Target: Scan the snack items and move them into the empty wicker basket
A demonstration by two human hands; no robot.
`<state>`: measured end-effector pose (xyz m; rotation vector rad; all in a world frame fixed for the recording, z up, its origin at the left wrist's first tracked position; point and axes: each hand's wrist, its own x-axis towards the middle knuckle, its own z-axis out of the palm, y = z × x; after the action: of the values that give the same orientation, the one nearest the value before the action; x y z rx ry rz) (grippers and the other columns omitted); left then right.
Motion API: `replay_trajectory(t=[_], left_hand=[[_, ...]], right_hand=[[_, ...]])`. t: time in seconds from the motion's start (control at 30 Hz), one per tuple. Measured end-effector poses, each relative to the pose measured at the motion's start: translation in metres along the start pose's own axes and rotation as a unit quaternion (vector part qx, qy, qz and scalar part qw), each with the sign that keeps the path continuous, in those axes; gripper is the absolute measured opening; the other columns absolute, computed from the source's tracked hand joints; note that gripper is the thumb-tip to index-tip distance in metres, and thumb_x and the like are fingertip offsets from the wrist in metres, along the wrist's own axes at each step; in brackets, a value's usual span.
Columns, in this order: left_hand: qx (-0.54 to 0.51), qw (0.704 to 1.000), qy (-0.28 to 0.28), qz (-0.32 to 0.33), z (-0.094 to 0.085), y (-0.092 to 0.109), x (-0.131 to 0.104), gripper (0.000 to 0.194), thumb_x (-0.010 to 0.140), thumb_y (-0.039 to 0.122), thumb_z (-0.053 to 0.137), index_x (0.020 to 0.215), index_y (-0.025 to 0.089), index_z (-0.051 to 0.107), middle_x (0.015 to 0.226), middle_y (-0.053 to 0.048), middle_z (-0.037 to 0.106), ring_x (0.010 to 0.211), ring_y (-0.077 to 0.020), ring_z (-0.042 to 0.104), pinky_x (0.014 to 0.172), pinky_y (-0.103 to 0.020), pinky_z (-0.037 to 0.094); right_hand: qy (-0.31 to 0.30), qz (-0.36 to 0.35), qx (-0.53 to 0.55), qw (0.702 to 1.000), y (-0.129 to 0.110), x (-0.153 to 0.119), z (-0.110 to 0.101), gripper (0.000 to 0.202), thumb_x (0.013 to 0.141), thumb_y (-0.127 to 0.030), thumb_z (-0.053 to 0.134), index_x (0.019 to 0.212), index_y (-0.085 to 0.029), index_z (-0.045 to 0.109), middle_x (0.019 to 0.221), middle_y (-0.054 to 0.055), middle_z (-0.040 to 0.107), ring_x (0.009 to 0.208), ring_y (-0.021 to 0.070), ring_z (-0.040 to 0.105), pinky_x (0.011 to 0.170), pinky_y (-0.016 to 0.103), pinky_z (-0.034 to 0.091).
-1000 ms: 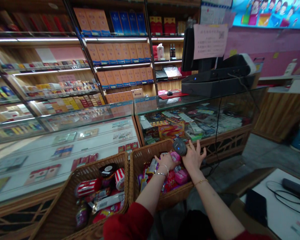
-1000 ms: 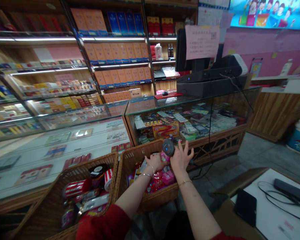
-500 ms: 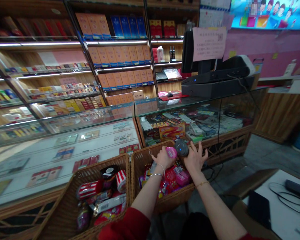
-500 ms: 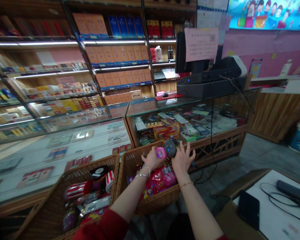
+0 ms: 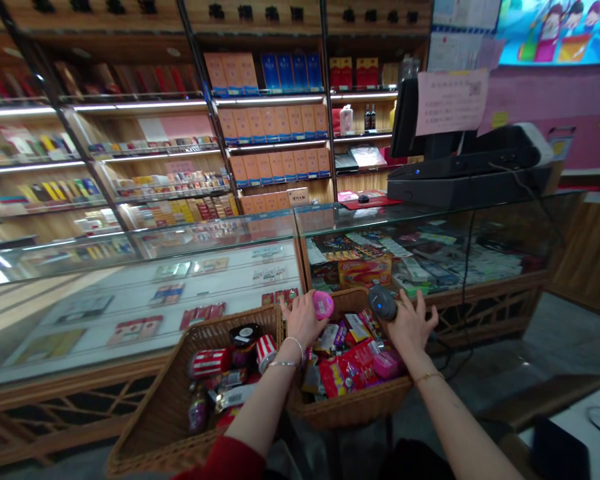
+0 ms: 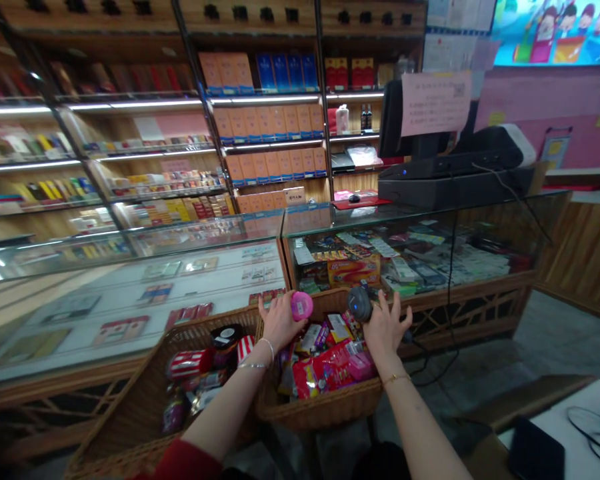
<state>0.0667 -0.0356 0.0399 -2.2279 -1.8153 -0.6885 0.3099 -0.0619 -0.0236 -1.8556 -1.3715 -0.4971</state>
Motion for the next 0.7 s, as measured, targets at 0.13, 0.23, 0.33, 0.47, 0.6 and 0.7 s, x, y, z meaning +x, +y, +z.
replay_trajectory(t=[0.13,0.23,0.33,0.47,0.6,0.7], left_hand=[[0.016,1.0,0.014,-0.015,-0.005,-0.014,-0.007,0.068,0.079,0.044,0.067,0.142,0.029,0.045,0.134,-0.009,0.063,0.129,-0.0314,0.051,0.122,-0.063,0.001],[0.026,0.999,0.007,-0.027,-0.005,-0.021,-0.01,0.073,0.077,0.043,0.069,0.145,0.032,0.043,0.137,-0.008,0.061,0.134,-0.0324,0.046,0.122,-0.064,0.002],[0.033,0.999,0.006,-0.037,-0.003,-0.026,-0.013,0.078,0.075,0.043,0.073,0.146,0.036,0.042,0.145,-0.007,0.055,0.142,-0.0342,0.036,0.121,-0.065,0.002],[0.051,0.998,0.009,-0.042,0.0,-0.03,-0.016,0.078,0.072,0.044,0.075,0.144,0.04,0.045,0.156,-0.003,0.044,0.149,-0.036,0.023,0.121,-0.066,0.004],[0.057,0.997,0.015,-0.042,0.002,-0.032,-0.016,0.077,0.073,0.043,0.075,0.143,0.041,0.045,0.16,-0.002,0.038,0.152,-0.036,0.017,0.121,-0.067,0.002],[0.053,0.998,0.019,-0.04,0.004,-0.033,-0.016,0.077,0.072,0.043,0.076,0.143,0.041,0.046,0.161,-0.001,0.037,0.152,-0.0364,0.016,0.12,-0.069,0.003]], right_hand=[[-0.002,-0.03,0.009,0.999,-0.016,0.0,-0.005,0.03,0.08,-0.019,0.052,0.103,-0.02,0.071,0.139,0.009,0.061,0.144,0.0341,0.027,0.11,0.064,0.016],[-0.009,-0.069,0.024,0.997,-0.034,-0.002,-0.01,0.031,0.079,-0.016,0.051,0.103,-0.02,0.071,0.14,0.009,0.06,0.145,0.0335,0.027,0.111,0.062,0.017],[-0.018,-0.105,0.038,0.994,-0.054,-0.009,-0.015,0.036,0.076,-0.014,0.053,0.107,-0.02,0.07,0.142,0.007,0.059,0.146,0.0318,0.025,0.113,0.061,0.014],[-0.04,-0.122,0.05,0.991,-0.075,-0.021,-0.019,0.04,0.073,-0.013,0.053,0.108,-0.022,0.07,0.144,0.007,0.057,0.147,0.031,0.026,0.115,0.06,0.013],[-0.049,-0.138,0.053,0.988,-0.083,-0.03,-0.019,0.045,0.069,-0.011,0.054,0.109,-0.022,0.07,0.145,0.005,0.057,0.147,0.0315,0.026,0.116,0.059,0.011],[-0.047,-0.147,0.052,0.987,-0.083,-0.033,-0.019,0.044,0.069,-0.01,0.054,0.108,-0.022,0.071,0.145,0.005,0.057,0.147,0.0304,0.026,0.117,0.059,0.011]])
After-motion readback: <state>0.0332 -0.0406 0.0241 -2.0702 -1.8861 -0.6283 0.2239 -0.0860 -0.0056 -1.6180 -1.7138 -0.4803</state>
